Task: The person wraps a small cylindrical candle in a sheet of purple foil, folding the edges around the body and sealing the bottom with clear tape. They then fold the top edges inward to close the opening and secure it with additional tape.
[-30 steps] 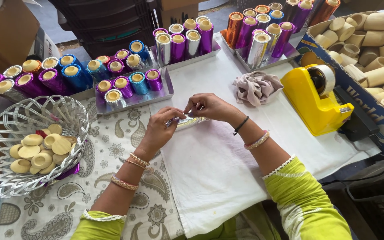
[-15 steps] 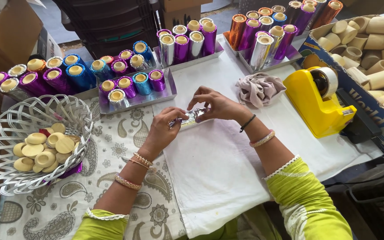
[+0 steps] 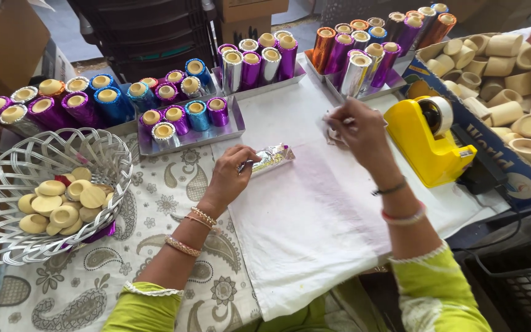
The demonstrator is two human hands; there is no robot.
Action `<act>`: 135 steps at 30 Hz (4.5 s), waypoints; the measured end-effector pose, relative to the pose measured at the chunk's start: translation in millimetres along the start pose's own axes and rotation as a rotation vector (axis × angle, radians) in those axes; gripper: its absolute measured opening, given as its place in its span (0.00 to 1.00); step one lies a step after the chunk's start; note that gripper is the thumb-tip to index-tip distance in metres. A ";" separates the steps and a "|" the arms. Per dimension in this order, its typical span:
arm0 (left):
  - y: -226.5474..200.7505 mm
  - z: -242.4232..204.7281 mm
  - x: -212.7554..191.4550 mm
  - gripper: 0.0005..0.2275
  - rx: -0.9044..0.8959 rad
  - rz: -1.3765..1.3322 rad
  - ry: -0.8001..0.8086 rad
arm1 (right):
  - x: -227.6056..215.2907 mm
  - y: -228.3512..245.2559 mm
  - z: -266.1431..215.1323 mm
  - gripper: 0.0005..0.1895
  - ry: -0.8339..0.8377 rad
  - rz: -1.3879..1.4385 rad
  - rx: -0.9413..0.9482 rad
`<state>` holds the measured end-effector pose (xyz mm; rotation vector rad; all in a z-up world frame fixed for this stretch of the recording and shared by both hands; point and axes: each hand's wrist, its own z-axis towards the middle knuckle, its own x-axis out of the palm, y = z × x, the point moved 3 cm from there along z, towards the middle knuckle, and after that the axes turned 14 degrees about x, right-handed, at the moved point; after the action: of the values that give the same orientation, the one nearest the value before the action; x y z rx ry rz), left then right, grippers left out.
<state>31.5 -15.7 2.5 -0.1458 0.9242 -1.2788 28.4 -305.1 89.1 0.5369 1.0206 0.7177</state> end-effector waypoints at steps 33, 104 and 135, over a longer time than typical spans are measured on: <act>3.0 -1.4 2.6 0.09 0.012 -0.003 0.004 | -184.5 -177.0 -43.7 0.10 -0.269 -0.564 0.449; 10.6 -1.8 5.9 0.11 -0.018 -0.083 -0.059 | -1.4 -82.6 -92.7 0.04 -0.040 0.404 0.232; 12.0 -0.8 6.4 0.11 -0.051 -0.085 -0.026 | 127.6 52.1 -15.7 0.06 0.378 -0.278 -0.106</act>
<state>40.0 -17.0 -8.2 -0.2434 0.9364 -1.3291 42.2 -174.0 46.1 0.1615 1.3691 0.6319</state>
